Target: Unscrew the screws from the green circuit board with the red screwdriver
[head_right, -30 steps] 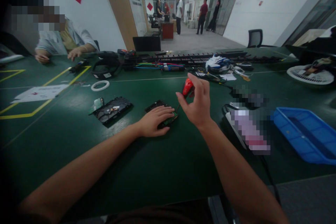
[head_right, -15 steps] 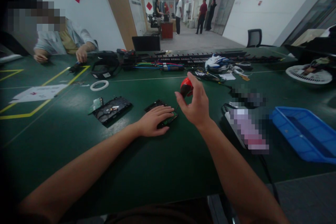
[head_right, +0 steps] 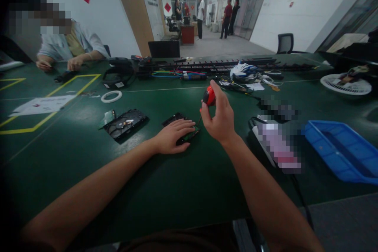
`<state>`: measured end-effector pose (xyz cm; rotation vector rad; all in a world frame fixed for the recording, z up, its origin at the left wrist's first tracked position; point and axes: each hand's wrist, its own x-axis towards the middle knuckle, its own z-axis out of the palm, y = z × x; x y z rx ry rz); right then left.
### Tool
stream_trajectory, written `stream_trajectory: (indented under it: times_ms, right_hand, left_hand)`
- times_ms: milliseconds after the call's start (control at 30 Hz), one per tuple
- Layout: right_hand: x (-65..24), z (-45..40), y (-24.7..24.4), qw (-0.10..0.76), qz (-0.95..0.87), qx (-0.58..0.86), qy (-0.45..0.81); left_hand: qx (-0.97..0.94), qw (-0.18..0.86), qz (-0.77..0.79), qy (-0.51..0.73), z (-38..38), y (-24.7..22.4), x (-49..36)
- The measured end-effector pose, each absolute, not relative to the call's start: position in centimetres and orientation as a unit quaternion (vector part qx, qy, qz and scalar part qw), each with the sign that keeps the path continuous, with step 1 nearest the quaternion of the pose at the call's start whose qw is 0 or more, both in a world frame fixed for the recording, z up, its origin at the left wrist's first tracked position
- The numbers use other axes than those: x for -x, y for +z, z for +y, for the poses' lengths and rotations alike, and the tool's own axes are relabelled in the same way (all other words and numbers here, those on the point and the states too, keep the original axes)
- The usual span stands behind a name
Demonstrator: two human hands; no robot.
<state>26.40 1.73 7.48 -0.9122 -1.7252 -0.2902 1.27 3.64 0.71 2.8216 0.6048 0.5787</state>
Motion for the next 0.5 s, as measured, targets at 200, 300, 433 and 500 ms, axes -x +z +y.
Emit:
stream_trajectory:
  times_ms: [200,300,433,500]
  right_hand:
    - [-26.42,1.81,7.10,0.561,-0.706,0.414,-0.124]
    - [-26.27,1.64,7.17,0.546,-0.727,0.401,-0.109]
    - [-26.19,1.47,7.53,0.551,-0.718,0.408,-0.121]
    - [-26.20,1.36,7.77,0.550,-0.713,0.411,-0.142]
  left_hand:
    - [-0.954,0.093,0.203,0.199,3.62,0.70,-1.24]
    - [-0.955,0.095,0.201,0.197,3.65,0.67,-1.24]
    - [-0.955,0.095,0.202,0.197,3.67,0.65,-1.26]
    - [-0.954,0.094,0.201,0.200,3.64,0.67,-1.26]
